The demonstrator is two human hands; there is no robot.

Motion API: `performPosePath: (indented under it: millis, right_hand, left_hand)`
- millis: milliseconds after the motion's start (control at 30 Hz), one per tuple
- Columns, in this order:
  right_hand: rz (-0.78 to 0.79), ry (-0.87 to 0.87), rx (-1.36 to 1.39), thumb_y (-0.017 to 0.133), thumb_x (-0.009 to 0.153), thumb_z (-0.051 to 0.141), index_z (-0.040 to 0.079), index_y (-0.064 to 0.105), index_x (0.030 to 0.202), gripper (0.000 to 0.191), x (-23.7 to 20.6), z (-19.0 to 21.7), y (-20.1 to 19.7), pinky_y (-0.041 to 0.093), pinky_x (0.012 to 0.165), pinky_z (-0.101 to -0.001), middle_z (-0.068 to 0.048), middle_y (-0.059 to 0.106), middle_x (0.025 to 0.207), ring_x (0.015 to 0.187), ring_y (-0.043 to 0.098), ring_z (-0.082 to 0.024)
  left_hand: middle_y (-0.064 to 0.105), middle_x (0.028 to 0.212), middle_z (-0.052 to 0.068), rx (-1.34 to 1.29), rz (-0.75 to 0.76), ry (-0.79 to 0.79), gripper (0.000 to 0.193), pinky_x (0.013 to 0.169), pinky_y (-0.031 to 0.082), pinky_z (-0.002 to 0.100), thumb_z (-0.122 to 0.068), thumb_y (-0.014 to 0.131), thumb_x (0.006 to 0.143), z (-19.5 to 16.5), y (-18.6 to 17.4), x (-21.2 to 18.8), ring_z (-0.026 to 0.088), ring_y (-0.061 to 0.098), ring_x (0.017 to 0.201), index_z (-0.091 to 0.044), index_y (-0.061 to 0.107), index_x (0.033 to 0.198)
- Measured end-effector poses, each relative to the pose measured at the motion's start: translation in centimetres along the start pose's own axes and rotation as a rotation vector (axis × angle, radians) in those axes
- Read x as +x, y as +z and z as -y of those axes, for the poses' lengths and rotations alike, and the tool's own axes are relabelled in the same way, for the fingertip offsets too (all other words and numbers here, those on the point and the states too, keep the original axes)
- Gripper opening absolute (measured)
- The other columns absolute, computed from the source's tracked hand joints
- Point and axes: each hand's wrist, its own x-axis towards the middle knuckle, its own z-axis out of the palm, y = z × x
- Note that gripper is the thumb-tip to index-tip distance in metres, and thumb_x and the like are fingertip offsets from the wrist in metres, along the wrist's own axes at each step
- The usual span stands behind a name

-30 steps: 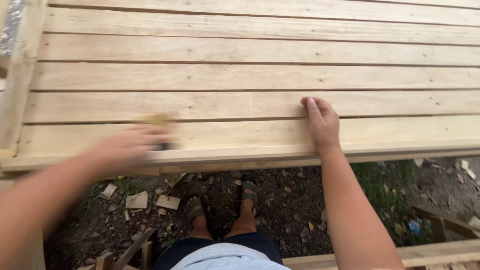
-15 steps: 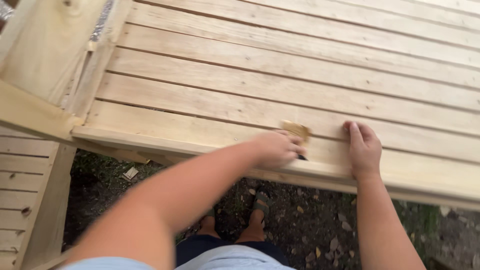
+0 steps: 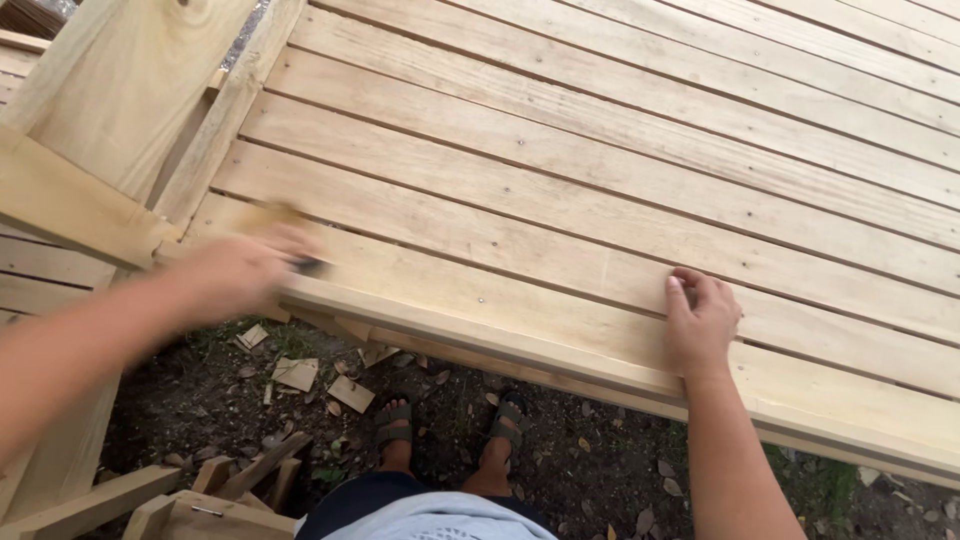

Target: The person sands a wooden slatted surface using a sanding block held in the left hand while the right hand stabilizes the surface. The person moves along the length of the surface, sanding each slat in sequence.

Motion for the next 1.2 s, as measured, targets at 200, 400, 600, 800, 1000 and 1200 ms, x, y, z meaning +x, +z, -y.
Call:
performPosePath:
  millis: [200, 400, 600, 800, 1000, 1200]
  right_hand:
    - [0.065, -0.043, 0.172, 0.050, 0.106, 0.037, 0.012, 0.069, 0.127, 0.037, 0.3, -1.2, 0.8, 0.028, 0.121, -0.0488, -0.013, 0.054, 0.144, 0.140, 0.036, -0.034]
    - [0.219, 0.032, -0.129, 0.024, 0.105, 0.043, 0.018, 0.038, 0.158, 0.060, 1.0, -1.8, 2.1, -0.005, 0.120, -0.0549, -0.010, 0.018, 0.169, 0.154, 0.003, -0.032]
    - [0.194, 0.058, 0.139, 0.015, 0.109, 0.043, 0.015, 0.040, 0.157, 0.061, 0.7, -1.1, 0.6, -0.004, 0.126, -0.0458, -0.007, 0.027, 0.169, 0.160, 0.009, -0.026]
    - [0.200, 0.153, 0.301, 0.009, 0.107, 0.044, 0.015, 0.040, 0.155, 0.064, 0.3, 0.5, -1.1, -0.003, 0.127, -0.0376, -0.004, 0.034, 0.167, 0.159, 0.012, -0.020]
    - [0.231, 0.124, 0.271, 0.012, 0.107, 0.044, 0.015, 0.042, 0.155, 0.064, 0.7, -1.0, -1.0, -0.001, 0.125, -0.0401, -0.006, 0.031, 0.167, 0.158, 0.011, -0.022]
    - [0.129, 0.037, 0.335, 0.033, 0.110, 0.043, 0.009, 0.041, 0.157, 0.058, 2.5, -3.7, -0.5, 0.014, 0.127, -0.0468, -0.013, 0.040, 0.163, 0.157, 0.023, -0.031]
  left_hand:
    - [0.055, 0.152, 0.004, 0.148, 0.027, 0.832, 0.036, 0.122, 0.039, 0.037, -0.024, 0.042, 0.108, -22.9, 4.7, 10.3, 0.019, 0.040, 0.148, -0.015, 0.065, 0.136]
    - [0.059, 0.146, 0.004, -0.084, -0.026, 0.794, 0.040, 0.111, 0.043, 0.042, -0.031, 0.046, 0.099, -23.2, 6.3, 12.7, 0.022, 0.052, 0.135, -0.018, 0.065, 0.131]
    - [0.047, 0.158, -0.002, -0.204, -0.039, 0.037, 0.063, 0.124, 0.030, 0.037, -0.060, 0.031, 0.102, 2.4, 0.5, 2.3, 0.015, 0.036, 0.152, -0.019, 0.057, 0.141]
    - [0.031, 0.164, 0.002, 0.024, -0.116, 0.123, 0.060, 0.122, 0.017, 0.043, -0.045, 0.027, 0.099, -2.4, 0.7, 5.4, 0.020, 0.019, 0.153, -0.018, 0.047, 0.149]
    - [0.032, 0.163, -0.003, 0.016, 0.023, 0.714, 0.051, 0.126, 0.004, 0.043, -0.040, 0.021, 0.106, -24.9, 0.4, 15.7, 0.016, 0.015, 0.155, -0.028, 0.047, 0.149]
    - [0.031, 0.162, -0.010, 0.182, -0.079, 0.830, 0.055, 0.125, 0.008, 0.040, -0.041, 0.028, 0.104, -36.3, 2.4, 21.0, 0.011, 0.019, 0.152, -0.025, 0.036, 0.155]
